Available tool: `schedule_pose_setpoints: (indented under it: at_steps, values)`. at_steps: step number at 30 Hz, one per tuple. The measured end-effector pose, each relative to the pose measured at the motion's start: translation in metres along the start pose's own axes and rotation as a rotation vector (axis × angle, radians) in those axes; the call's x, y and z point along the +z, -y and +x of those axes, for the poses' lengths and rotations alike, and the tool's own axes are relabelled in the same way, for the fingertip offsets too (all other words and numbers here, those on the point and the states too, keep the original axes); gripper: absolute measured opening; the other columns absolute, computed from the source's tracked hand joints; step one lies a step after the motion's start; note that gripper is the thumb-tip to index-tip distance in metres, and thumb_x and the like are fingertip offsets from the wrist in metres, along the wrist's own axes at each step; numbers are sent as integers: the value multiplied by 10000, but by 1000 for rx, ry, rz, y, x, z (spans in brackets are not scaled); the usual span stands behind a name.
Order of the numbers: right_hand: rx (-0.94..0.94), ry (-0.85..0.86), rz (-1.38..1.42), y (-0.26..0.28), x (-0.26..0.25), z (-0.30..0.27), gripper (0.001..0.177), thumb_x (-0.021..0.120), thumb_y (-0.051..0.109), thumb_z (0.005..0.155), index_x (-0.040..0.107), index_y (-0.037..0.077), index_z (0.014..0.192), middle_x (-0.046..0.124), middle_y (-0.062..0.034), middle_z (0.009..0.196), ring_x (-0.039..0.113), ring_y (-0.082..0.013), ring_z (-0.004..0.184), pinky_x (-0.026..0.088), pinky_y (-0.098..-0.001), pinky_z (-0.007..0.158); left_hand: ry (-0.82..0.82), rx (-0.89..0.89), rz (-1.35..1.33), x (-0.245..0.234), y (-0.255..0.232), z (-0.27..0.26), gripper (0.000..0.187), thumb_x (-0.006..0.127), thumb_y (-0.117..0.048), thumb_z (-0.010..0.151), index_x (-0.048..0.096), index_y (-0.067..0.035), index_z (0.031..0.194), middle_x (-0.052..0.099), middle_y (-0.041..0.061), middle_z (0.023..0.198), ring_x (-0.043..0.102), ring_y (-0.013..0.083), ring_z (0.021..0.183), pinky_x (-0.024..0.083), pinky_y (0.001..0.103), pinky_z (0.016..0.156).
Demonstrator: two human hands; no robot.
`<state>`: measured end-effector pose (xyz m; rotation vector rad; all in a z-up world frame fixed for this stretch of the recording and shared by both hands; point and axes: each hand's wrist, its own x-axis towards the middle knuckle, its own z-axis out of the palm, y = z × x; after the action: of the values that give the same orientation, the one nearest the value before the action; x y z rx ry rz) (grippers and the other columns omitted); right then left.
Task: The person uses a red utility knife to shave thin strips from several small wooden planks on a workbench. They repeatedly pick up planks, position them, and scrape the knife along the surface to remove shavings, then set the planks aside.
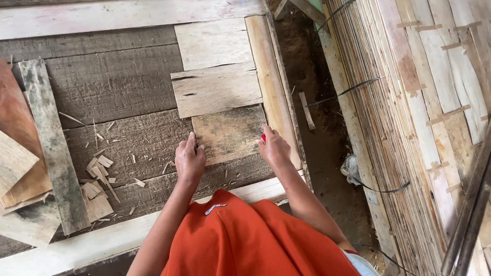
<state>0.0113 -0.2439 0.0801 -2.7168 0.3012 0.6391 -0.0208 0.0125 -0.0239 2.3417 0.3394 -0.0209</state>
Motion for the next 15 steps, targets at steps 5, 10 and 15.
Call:
schedule_pose_setpoints:
  at_steps: [5,10,15]
  values:
    - [-7,-9,22,-14,19,7,485,607,307,949,502,194,1409,628,-162,1225,676,-442,1102,548,-575,929,-18,-2,-23,-5,-7,2,568,673,-274,869,613,-138,1417,623,135,1044,621,374,1018,531,507,860]
    - [-8,-13,4,-22,28,10,484,605,325,947,511,205,1407,630,-148,1218,681,-421,1103,553,-565,934,-24,23,-21,-4,-5,2,533,685,-284,865,648,-140,1378,632,140,1033,629,384,998,532,508,857]
    - [-3,26,10,-24,26,11,495,597,322,952,501,210,1425,624,-161,1237,669,-431,1131,542,-572,949,-29,28,-22,-3,-2,1,525,697,-271,851,665,-142,1359,636,141,1023,633,385,976,531,504,854]
